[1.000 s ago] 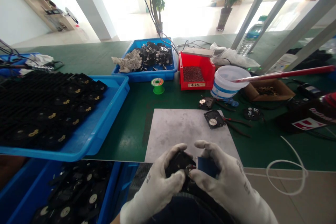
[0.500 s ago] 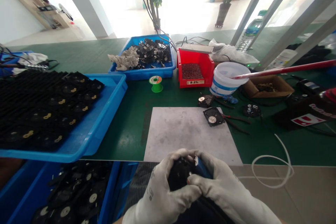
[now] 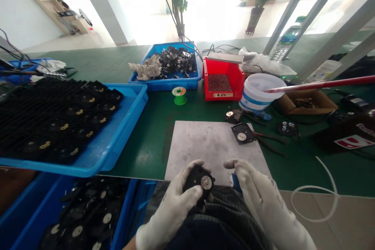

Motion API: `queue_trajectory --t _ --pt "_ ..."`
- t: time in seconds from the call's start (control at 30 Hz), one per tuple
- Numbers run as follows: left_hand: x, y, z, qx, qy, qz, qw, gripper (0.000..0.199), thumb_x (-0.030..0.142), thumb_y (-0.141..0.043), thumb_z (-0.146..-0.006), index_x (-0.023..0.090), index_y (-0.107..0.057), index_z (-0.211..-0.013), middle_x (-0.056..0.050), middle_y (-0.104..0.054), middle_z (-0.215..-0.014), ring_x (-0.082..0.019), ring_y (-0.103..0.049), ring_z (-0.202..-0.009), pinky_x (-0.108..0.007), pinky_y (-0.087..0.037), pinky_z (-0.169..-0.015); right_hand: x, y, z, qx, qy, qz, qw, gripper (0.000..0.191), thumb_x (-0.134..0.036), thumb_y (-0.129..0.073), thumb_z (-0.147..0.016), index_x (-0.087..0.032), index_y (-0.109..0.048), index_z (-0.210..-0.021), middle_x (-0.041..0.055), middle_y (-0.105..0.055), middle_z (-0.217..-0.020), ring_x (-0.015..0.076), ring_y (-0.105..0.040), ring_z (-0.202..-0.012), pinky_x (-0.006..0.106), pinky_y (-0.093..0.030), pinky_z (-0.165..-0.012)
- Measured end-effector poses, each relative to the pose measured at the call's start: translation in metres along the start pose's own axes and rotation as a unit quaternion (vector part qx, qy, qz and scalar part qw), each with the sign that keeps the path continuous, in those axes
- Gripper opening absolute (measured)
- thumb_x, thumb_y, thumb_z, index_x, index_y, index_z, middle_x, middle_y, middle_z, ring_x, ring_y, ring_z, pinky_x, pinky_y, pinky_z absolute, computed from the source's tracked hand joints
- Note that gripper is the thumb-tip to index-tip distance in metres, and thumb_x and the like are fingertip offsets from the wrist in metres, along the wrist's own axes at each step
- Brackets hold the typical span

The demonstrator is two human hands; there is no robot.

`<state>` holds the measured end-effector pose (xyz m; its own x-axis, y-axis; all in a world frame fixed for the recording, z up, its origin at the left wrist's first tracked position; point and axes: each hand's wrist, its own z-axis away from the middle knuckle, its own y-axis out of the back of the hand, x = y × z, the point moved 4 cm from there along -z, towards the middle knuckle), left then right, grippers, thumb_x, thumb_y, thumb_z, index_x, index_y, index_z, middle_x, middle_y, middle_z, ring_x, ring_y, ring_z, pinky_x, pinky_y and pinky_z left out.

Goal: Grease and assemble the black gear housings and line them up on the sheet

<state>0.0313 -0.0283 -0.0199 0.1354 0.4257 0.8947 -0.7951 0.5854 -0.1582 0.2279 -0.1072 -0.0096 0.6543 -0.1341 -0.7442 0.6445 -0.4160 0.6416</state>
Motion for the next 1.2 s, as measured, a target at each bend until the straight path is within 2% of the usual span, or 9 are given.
queue_trajectory --t 0.07,0.13,0.23,0.53,0.7,0.83,0.97,1.2 --pt "0.000 0.000 -0.001 -0.015 -0.008 0.003 1.000 0.061 0.040 -0.072 -0.089 0.019 -0.060 -0.145 -0.012 -0.070 -0.138 -0.033 -0.067 -0.125 -0.039 -0.056 -0.102 -0.020 0.007 -0.001 0.014 0.055 0.018 0.998 0.018 -0.034 -0.051 -0.107 -0.029 -0.068 -0.110 -0.0036 -0.079 -0.089 0.0129 -0.077 -0.071 0.018 -0.055 -0.062" --pt "0.001 -0.001 -0.003 -0.021 -0.027 -0.018 0.999 0.060 0.041 -0.073 -0.089 0.019 -0.062 -0.144 -0.011 -0.071 -0.137 -0.033 -0.067 -0.125 -0.039 -0.055 -0.106 -0.039 0.012 -0.002 0.034 0.104 0.028 0.994 0.012 -0.028 -0.054 -0.104 -0.030 -0.066 -0.109 -0.0086 -0.079 -0.088 0.0094 -0.077 -0.073 0.015 -0.055 -0.065" --pt "0.002 -0.002 -0.003 -0.014 -0.034 -0.063 0.997 0.061 0.041 -0.072 -0.087 0.020 -0.064 -0.144 -0.010 -0.071 -0.138 -0.034 -0.066 -0.128 -0.040 -0.053 -0.109 -0.054 0.014 -0.003 0.062 0.136 0.033 0.988 0.011 -0.025 -0.055 -0.104 -0.030 -0.065 -0.108 -0.0095 -0.079 -0.092 0.0081 -0.078 -0.078 0.015 -0.054 -0.071" --pt "0.006 -0.004 0.002 -0.020 -0.037 -0.067 0.997 0.063 0.042 -0.070 -0.087 0.018 -0.064 -0.144 -0.011 -0.072 -0.136 -0.034 -0.068 -0.125 -0.041 -0.056 -0.106 -0.058 0.009 -0.008 0.076 0.154 0.025 0.985 0.010 -0.025 -0.056 -0.104 -0.028 -0.066 -0.104 -0.0093 -0.079 -0.090 0.0080 -0.077 -0.075 0.016 -0.055 -0.071" --pt "0.006 -0.004 0.001 -0.027 -0.038 -0.044 0.998 0.067 0.046 -0.073 -0.087 0.017 -0.063 -0.146 -0.013 -0.069 -0.141 -0.036 -0.064 -0.131 -0.042 -0.055 -0.109 -0.058 0.008 -0.009 0.067 0.159 0.034 0.985 0.011 -0.025 -0.056 -0.104 -0.030 -0.065 -0.109 -0.0116 -0.078 -0.090 0.0070 -0.077 -0.075 0.015 -0.055 -0.071" --pt "0.010 -0.003 0.003 -0.021 -0.050 -0.060 0.997 0.062 0.042 -0.073 -0.087 0.018 -0.065 -0.145 -0.011 -0.070 -0.139 -0.036 -0.063 -0.133 -0.043 -0.052 -0.114 -0.062 0.009 -0.010 0.087 0.165 0.037 0.982 0.012 -0.027 -0.054 -0.104 -0.028 -0.066 -0.104 -0.0113 -0.079 -0.088 0.0071 -0.078 -0.074 0.016 -0.055 -0.068" --pt "0.012 -0.003 0.004 -0.025 -0.057 -0.068 0.996 0.062 0.040 -0.072 -0.087 0.018 -0.065 -0.144 -0.012 -0.069 -0.142 -0.037 -0.059 -0.138 -0.043 -0.052 -0.114 -0.064 0.009 -0.010 0.082 0.163 0.041 0.982 0.012 -0.027 -0.054 -0.104 -0.029 -0.066 -0.105 -0.0123 -0.079 -0.089 0.0061 -0.078 -0.075 0.014 -0.055 -0.069" --pt "0.013 -0.002 0.005 -0.017 -0.036 -0.101 0.994 0.066 0.040 -0.068 -0.085 0.017 -0.063 -0.146 -0.012 -0.067 -0.145 -0.037 -0.060 -0.138 -0.046 -0.049 -0.117 -0.066 0.009 -0.011 0.093 0.181 0.065 0.977 0.013 -0.026 -0.053 -0.104 -0.029 -0.066 -0.103 -0.0122 -0.079 -0.088 0.0080 -0.078 -0.073 0.019 -0.056 -0.067"
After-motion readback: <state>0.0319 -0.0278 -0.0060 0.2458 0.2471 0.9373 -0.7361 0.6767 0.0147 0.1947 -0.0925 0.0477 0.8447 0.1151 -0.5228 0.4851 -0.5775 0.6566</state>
